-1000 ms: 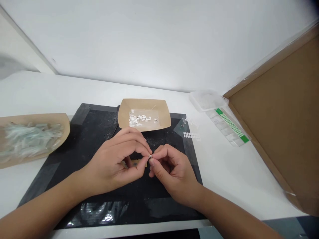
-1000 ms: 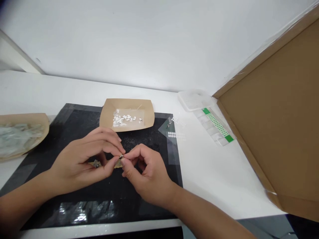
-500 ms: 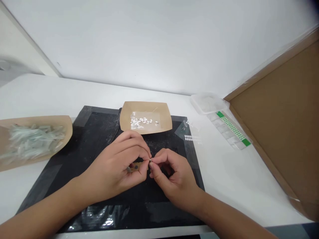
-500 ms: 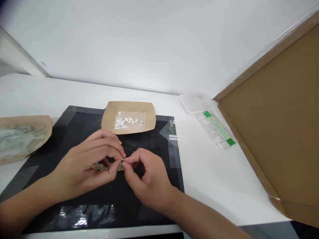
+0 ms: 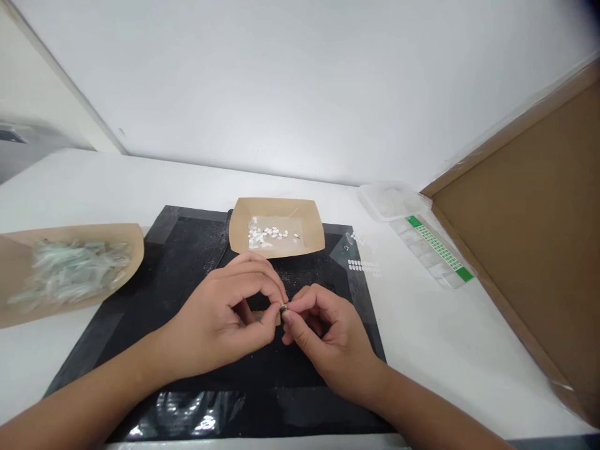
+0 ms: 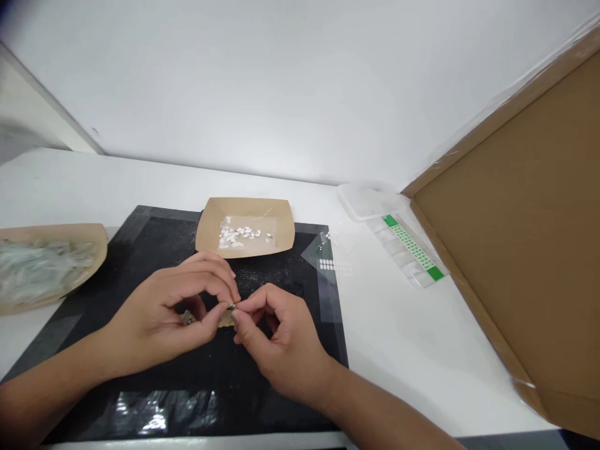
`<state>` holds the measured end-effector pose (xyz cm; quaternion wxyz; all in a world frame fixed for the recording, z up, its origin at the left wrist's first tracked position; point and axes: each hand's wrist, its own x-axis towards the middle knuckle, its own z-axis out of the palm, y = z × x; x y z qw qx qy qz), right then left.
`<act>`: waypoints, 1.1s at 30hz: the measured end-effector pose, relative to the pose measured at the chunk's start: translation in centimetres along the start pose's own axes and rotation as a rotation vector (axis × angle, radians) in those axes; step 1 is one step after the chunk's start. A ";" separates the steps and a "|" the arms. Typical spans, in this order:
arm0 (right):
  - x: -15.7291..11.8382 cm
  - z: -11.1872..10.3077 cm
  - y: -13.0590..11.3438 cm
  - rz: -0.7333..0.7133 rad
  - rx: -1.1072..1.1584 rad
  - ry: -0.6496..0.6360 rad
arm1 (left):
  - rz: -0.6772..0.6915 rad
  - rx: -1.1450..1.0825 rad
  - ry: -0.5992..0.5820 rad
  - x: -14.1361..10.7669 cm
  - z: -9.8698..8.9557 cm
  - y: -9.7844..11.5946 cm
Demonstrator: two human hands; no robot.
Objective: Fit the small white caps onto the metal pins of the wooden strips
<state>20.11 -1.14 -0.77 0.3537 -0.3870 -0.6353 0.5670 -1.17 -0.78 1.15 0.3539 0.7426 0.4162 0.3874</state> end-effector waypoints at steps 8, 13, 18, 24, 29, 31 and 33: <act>-0.1 -0.4 0.5 -0.207 -0.277 0.042 | -0.191 -0.129 -0.053 0.1 -0.3 -0.1; 0.2 -0.6 0.6 -0.316 -0.339 0.048 | -0.233 -0.168 -0.128 0.2 -0.9 0.0; 0.5 -1.1 0.6 -0.597 -0.509 0.078 | -0.147 -0.209 -0.163 0.3 -1.2 -0.1; 0.4 -1.9 0.8 -0.698 -0.740 0.058 | -0.121 -0.249 -0.184 0.5 -1.3 0.1; 0.5 -2.2 0.8 -0.723 -0.817 0.057 | -0.099 -0.230 -0.222 0.4 -1.1 -0.1; 0.5 -2.2 0.8 -0.689 -0.778 0.054 | -0.044 -0.175 -0.199 0.3 -1.0 -0.2; 0.4 -2.0 0.7 -0.628 -0.702 0.072 | 0.053 -0.086 -0.139 0.2 -0.9 -0.2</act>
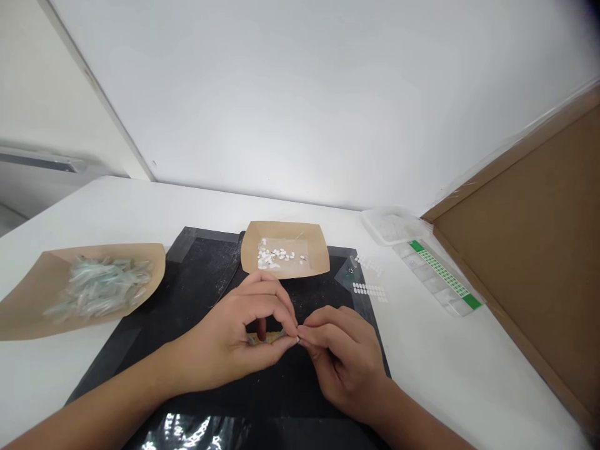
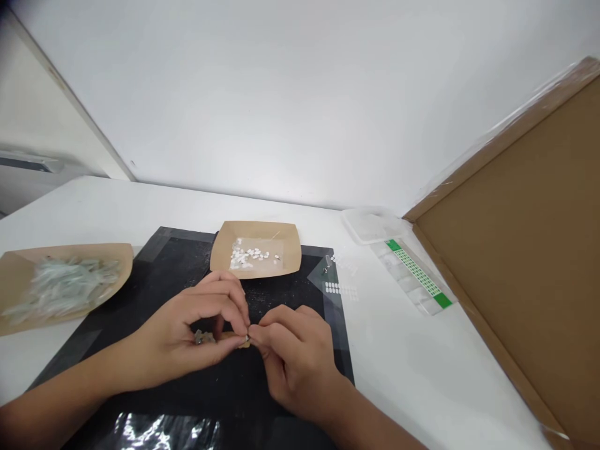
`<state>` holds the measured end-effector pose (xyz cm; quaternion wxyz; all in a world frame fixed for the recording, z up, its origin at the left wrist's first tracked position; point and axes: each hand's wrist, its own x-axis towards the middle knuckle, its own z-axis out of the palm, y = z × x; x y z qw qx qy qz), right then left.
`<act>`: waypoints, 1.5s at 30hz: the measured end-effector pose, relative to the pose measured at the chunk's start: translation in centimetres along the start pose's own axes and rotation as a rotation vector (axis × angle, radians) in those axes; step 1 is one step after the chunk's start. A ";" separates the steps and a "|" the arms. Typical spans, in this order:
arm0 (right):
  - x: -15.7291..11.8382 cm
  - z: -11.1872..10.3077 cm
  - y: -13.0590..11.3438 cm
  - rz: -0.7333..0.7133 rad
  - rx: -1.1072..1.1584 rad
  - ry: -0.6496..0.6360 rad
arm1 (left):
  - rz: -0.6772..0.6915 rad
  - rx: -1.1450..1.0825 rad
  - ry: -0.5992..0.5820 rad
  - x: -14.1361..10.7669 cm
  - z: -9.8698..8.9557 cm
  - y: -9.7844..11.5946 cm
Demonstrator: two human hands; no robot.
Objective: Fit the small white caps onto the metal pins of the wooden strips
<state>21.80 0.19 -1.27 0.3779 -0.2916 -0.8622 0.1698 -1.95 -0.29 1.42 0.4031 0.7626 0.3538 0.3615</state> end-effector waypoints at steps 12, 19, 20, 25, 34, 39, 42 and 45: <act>0.1 0.9 -0.7 0.416 0.483 -0.044 | -0.001 0.136 0.050 -0.8 0.6 0.0; 0.5 0.5 -1.1 0.667 0.901 -0.122 | 0.072 0.101 0.063 -0.5 0.4 -0.6; 0.5 0.6 -1.1 0.699 0.962 -0.133 | 0.077 0.092 0.075 -0.5 0.4 -0.8; 0.3 0.9 -0.6 0.722 1.150 -0.186 | 0.081 0.070 0.093 -0.4 0.4 -0.9; 0.5 0.8 -1.0 0.710 1.053 -0.200 | 0.072 0.076 0.023 -0.4 0.3 -0.3; 0.4 0.7 -1.2 0.700 1.037 -0.241 | 0.187 0.196 0.025 -0.3 -0.1 0.3; 0.4 0.6 -1.2 0.680 1.033 -0.249 | 0.231 0.232 0.003 -0.3 -0.2 0.5; 0.5 0.4 -1.1 0.660 1.014 -0.241 | 0.243 0.247 0.003 -0.3 -0.1 0.5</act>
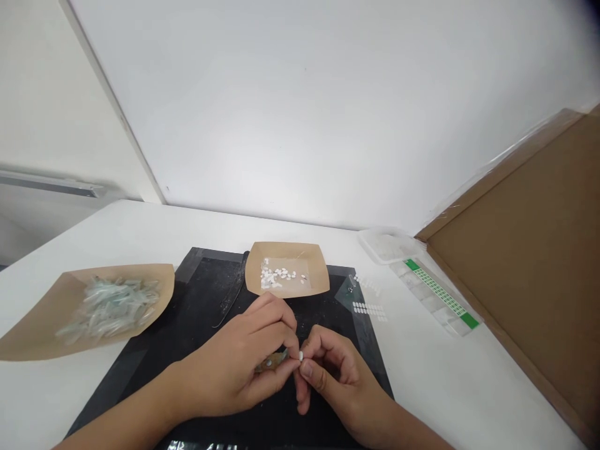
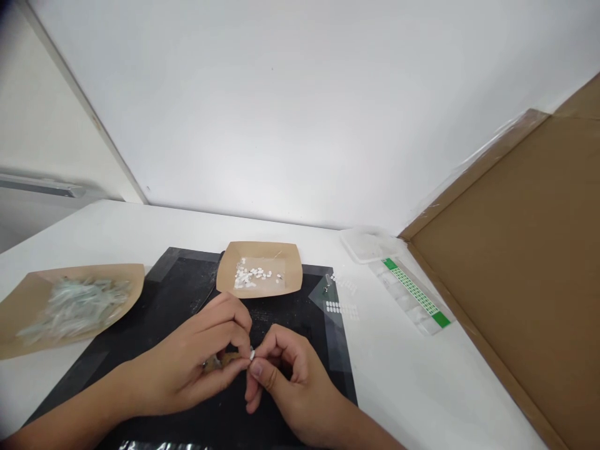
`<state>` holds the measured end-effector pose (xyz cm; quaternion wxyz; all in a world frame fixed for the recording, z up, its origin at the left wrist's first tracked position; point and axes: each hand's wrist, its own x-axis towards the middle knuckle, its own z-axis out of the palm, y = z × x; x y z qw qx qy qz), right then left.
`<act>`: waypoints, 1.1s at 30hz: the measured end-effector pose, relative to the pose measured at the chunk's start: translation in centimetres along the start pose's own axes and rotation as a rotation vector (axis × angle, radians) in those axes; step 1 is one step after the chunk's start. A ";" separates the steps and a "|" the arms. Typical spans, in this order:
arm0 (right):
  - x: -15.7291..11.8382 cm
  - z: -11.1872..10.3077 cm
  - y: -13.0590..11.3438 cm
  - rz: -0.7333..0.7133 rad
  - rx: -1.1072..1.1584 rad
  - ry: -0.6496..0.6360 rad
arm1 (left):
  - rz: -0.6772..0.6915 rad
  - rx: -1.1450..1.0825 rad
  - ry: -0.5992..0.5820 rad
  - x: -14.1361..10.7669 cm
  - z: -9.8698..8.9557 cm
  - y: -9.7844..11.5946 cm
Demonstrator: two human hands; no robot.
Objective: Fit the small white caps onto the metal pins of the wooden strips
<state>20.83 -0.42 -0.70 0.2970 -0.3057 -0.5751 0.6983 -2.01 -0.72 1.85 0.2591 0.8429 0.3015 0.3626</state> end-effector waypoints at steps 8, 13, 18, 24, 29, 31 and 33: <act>-0.1 -0.1 -0.1 -0.011 -0.002 -0.011 | -0.002 0.015 0.011 -0.2 0.2 -0.1; -0.1 -0.2 0.0 -0.001 0.007 -0.012 | 0.004 0.016 -0.001 0.0 0.2 0.1; -0.1 -0.2 0.1 -0.018 -0.003 -0.025 | -0.001 0.007 -0.040 0.0 0.0 0.3; -0.1 -0.1 0.3 -0.035 0.019 -0.039 | -0.002 0.006 -0.069 -0.1 0.0 0.4; -0.5 0.2 0.3 -0.036 0.054 -0.082 | 0.003 -0.018 -0.118 -0.2 -0.1 0.6; -0.7 0.3 0.4 -0.043 0.079 -0.118 | 0.005 -0.047 -0.145 -0.2 -0.3 0.7; -0.8 0.3 0.5 -0.048 0.092 -0.147 | 0.002 -0.072 -0.169 -0.2 -0.5 0.7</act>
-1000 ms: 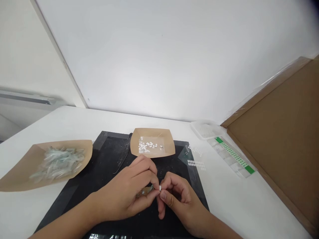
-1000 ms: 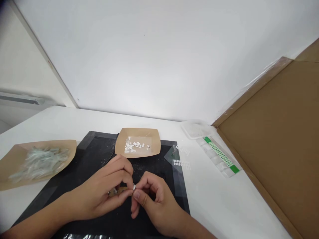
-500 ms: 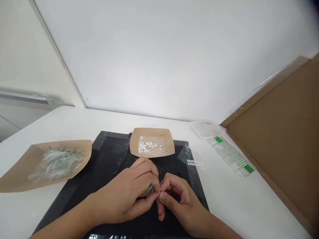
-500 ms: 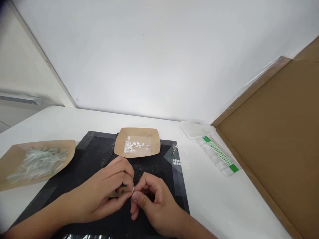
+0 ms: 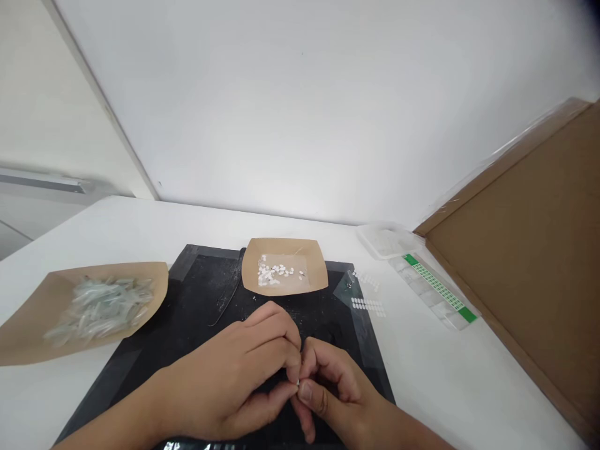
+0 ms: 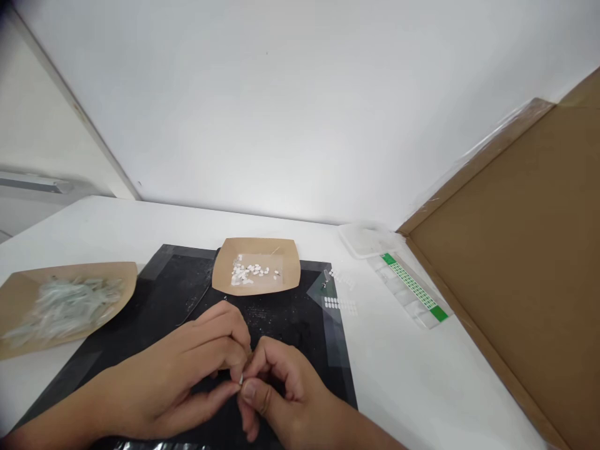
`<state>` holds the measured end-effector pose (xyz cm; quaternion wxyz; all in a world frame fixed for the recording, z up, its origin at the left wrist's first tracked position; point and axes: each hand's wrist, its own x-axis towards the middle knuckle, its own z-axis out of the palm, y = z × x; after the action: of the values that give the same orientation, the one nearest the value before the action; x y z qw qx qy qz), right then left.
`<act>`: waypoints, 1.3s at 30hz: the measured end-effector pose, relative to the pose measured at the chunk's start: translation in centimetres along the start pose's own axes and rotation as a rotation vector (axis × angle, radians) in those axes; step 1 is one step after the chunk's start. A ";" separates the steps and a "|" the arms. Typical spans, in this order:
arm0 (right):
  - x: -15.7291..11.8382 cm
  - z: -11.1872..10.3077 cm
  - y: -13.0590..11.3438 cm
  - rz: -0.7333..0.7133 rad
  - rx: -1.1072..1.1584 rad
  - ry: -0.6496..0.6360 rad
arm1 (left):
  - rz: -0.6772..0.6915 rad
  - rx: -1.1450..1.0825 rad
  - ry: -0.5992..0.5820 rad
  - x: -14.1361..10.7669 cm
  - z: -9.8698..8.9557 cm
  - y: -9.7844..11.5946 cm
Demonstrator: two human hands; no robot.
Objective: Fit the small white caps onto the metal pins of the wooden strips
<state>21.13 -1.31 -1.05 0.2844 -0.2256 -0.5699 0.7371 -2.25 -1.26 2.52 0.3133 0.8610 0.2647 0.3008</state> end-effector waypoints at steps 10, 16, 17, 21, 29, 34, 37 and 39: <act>0.3 -0.6 0.3 0.024 0.050 -0.019 | -0.019 -0.084 -0.018 0.0 -0.2 0.0; 0.1 -0.4 0.3 0.046 0.079 -0.080 | -0.016 -0.182 -0.050 0.4 -0.9 0.4; 0.1 -0.4 0.2 0.056 0.085 -0.087 | -0.001 -0.206 -0.056 0.4 -1.0 0.5; -0.2 -0.3 -0.1 0.086 0.109 -0.095 | 0.027 -0.236 -0.061 0.6 -1.2 0.6; -0.1 -0.6 0.2 0.151 0.215 -0.183 | -0.011 -0.165 -0.135 0.6 -1.4 1.3; -0.2 -0.5 0.2 0.179 0.232 -0.198 | -0.010 -0.117 -0.142 0.6 -1.1 1.7; -0.2 -0.5 0.2 0.201 0.273 -0.211 | -0.019 -0.092 -0.142 0.5 -0.8 1.8; -0.2 -0.6 0.3 0.222 0.292 -0.232 | -0.023 -0.086 -0.149 0.5 -0.7 1.8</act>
<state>21.64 -1.11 -1.48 0.1637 -0.1573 -0.4574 0.8598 -1.91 -1.90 4.43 0.3723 0.8637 0.2371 0.2434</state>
